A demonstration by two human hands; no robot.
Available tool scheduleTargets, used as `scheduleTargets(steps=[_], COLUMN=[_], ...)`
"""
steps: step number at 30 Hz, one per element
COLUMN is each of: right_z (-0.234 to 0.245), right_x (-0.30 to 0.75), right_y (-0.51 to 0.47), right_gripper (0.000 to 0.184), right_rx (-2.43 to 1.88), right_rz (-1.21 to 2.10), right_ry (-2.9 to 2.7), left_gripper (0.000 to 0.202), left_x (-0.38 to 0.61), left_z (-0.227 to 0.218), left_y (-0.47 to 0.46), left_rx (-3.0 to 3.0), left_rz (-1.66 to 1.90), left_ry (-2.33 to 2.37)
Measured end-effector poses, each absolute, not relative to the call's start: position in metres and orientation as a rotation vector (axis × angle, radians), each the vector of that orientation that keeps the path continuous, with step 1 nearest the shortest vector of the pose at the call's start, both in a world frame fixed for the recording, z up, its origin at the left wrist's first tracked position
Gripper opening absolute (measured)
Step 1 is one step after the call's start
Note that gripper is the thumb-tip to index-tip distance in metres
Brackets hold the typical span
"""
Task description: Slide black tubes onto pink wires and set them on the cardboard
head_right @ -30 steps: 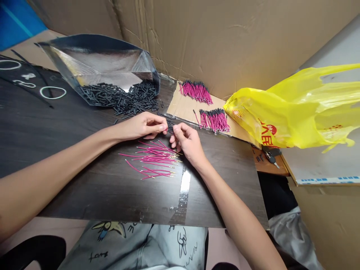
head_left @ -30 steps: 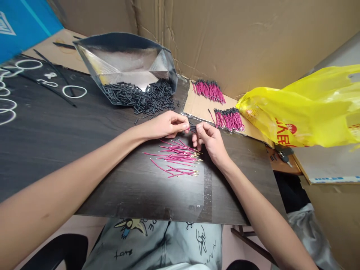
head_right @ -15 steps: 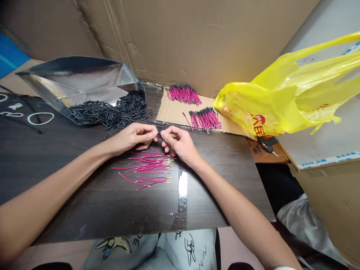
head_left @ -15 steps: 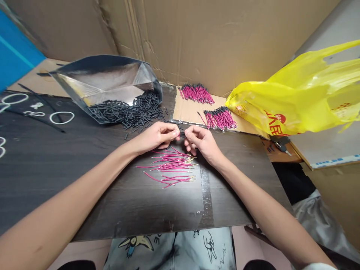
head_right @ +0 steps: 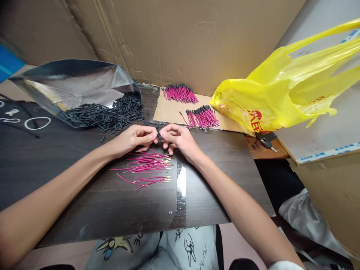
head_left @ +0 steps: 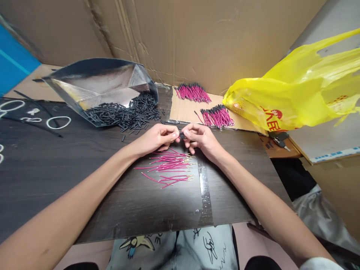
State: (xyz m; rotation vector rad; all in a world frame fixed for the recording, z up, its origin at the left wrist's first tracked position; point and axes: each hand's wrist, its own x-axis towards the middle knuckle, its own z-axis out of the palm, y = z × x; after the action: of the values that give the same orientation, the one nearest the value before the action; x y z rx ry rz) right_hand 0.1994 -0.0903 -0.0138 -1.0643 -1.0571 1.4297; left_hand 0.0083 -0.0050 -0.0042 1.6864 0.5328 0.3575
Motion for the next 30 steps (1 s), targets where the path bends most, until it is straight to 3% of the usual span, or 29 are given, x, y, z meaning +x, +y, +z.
scheduleTargets(steps=[6, 15, 30], right_z=[-0.0142, -0.015, -0.0206], right_x=[0.2041, 0.204, 0.203], right_y=[-0.0893, -0.0902, -0.0907], right_gripper=[0.036, 0.032, 0.046], right_rx=[-0.974, -1.005, -0.955], right_rz=[1.512, 1.516, 1.446], right_ry=[-1.043, -1.04, -1.154], left_gripper=[0.034, 0.037, 0.04], left_x=[0.0092, 0.0046, 0.0053], left_z=[-0.0045, -0.0026, -0.0007], left_y=[-0.004, -0.0016, -0.0056], left_rx=[1.633, 1.735, 1.673], left_rz=[0.366, 0.306, 0.352], left_ry=[0.508, 0.495, 0.531])
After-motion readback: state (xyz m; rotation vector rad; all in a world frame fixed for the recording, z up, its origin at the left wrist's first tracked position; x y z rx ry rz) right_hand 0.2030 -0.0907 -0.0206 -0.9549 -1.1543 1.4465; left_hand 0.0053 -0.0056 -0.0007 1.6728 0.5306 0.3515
